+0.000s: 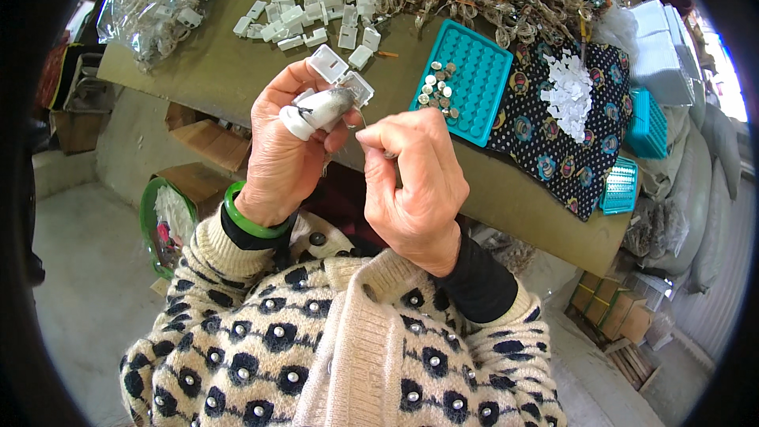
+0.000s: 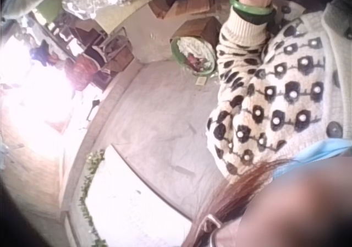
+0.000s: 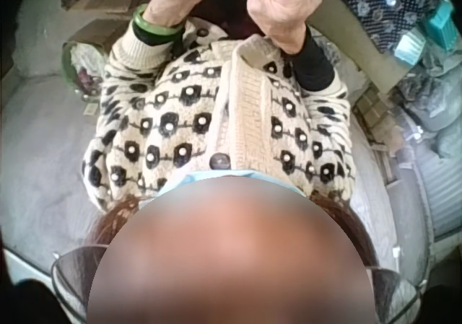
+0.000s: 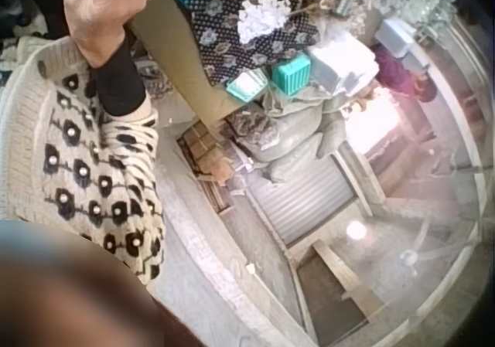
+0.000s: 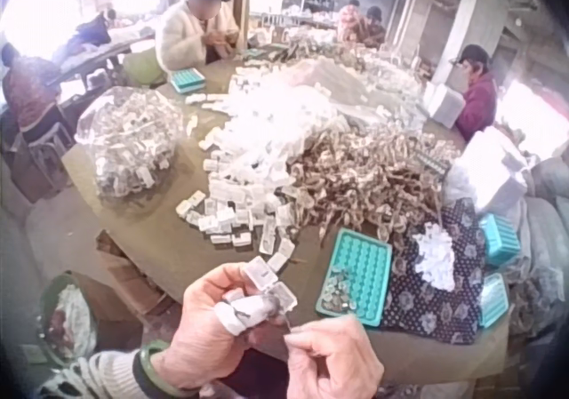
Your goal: The person repeatedly picks small white plastic housings and metal contacts from a table, inserts the contacts into the housings, and places the assembled units into a clear plastic bag. The person also handles a blue tray of contacts and a bag of finished assemblies.
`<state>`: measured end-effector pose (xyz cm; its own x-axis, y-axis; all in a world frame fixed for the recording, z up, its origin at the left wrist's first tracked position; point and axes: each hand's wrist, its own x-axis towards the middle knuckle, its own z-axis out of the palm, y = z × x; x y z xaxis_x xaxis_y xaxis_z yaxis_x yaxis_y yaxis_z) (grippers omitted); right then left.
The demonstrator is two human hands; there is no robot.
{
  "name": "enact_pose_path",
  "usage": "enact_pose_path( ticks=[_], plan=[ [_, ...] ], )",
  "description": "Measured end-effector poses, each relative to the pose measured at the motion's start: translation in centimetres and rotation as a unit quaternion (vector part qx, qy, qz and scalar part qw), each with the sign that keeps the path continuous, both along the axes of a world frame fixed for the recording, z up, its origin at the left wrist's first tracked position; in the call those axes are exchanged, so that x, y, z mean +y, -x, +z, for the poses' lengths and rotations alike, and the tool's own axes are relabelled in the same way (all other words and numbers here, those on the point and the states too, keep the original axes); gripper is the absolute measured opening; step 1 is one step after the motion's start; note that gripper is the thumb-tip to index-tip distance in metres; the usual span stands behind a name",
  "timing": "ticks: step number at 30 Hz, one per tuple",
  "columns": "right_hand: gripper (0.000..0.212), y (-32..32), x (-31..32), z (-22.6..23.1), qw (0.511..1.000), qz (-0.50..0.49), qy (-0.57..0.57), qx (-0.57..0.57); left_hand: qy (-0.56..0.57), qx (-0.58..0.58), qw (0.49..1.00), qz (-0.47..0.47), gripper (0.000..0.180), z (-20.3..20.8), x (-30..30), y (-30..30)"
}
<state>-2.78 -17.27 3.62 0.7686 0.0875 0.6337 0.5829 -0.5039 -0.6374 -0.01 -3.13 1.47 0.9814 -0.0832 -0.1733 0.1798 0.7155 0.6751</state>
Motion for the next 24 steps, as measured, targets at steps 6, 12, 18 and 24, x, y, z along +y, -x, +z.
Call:
enact_pose_path(
  ticks=[6, 12, 18, 24],
  plan=[
    [0.024, 0.2, -0.6, -0.5, 1.0, 0.014, 0.011, -0.024, 0.014, 0.029, 0.999, -0.031, 0.023, 0.3, 0.2, 0.0],
    [0.023, 0.6, -1.2, -0.6, 0.999, -0.002, 0.044, -0.018, -0.024, 0.024, 0.999, -0.026, 0.022, 0.1, -0.1, -0.1],
    [0.028, 0.3, -1.6, -1.1, 0.997, 0.028, 0.055, -0.04, 0.006, 0.051, 0.998, -0.046, 0.022, 0.1, -0.3, -0.2],
    [0.029, 0.4, -2.1, -1.0, 0.997, 0.036, 0.071, -0.014, -0.018, 0.032, 0.998, -0.041, 0.02, -0.1, -0.7, -0.3]
  ],
)
